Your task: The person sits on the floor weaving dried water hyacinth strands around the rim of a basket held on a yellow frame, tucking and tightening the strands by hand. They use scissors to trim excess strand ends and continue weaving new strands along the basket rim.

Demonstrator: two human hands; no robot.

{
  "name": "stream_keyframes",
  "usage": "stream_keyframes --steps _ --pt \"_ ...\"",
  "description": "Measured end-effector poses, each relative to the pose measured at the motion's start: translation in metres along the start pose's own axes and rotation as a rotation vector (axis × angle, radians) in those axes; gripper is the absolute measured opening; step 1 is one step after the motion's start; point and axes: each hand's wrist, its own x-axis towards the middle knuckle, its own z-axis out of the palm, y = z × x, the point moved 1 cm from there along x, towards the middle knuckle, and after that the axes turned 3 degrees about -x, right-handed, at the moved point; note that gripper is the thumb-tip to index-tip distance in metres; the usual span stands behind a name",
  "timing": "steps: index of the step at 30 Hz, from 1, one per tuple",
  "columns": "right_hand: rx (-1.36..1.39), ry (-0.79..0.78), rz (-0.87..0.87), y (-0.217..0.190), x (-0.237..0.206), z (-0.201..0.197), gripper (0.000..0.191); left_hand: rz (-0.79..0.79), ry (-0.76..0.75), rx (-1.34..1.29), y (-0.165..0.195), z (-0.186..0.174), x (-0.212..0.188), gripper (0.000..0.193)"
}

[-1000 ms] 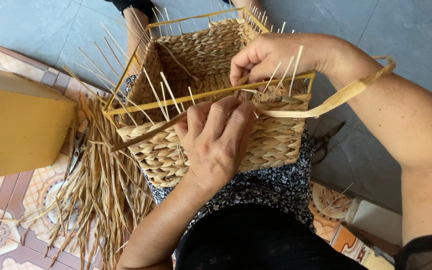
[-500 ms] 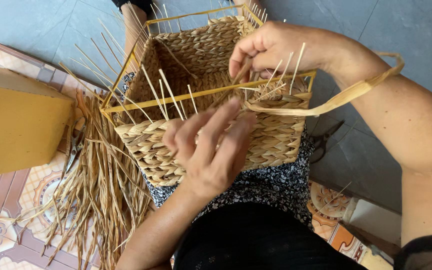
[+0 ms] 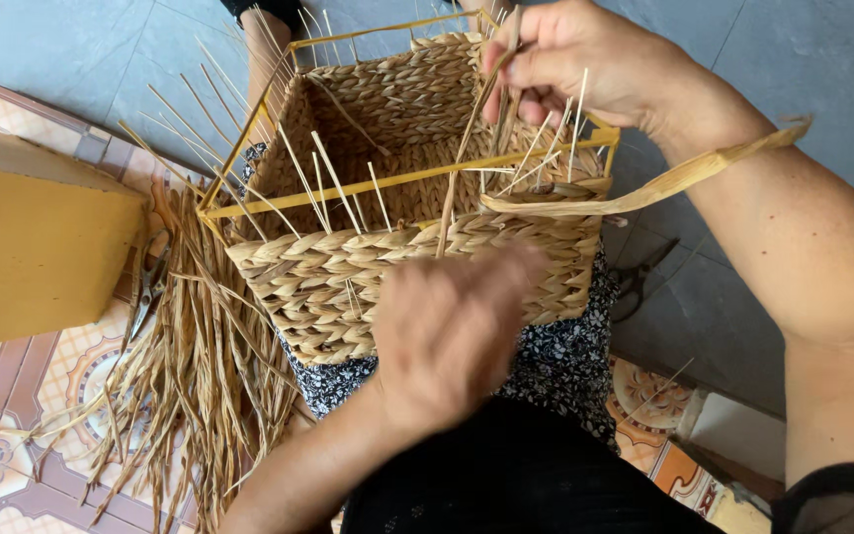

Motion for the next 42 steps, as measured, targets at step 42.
stream_keyframes --steps 42 --pt "-0.673 0.524 -0.561 -0.002 -0.086 -0.001 0.026 -0.567 -0.335 -0.185 -0.044 0.053 0.009 0.008"
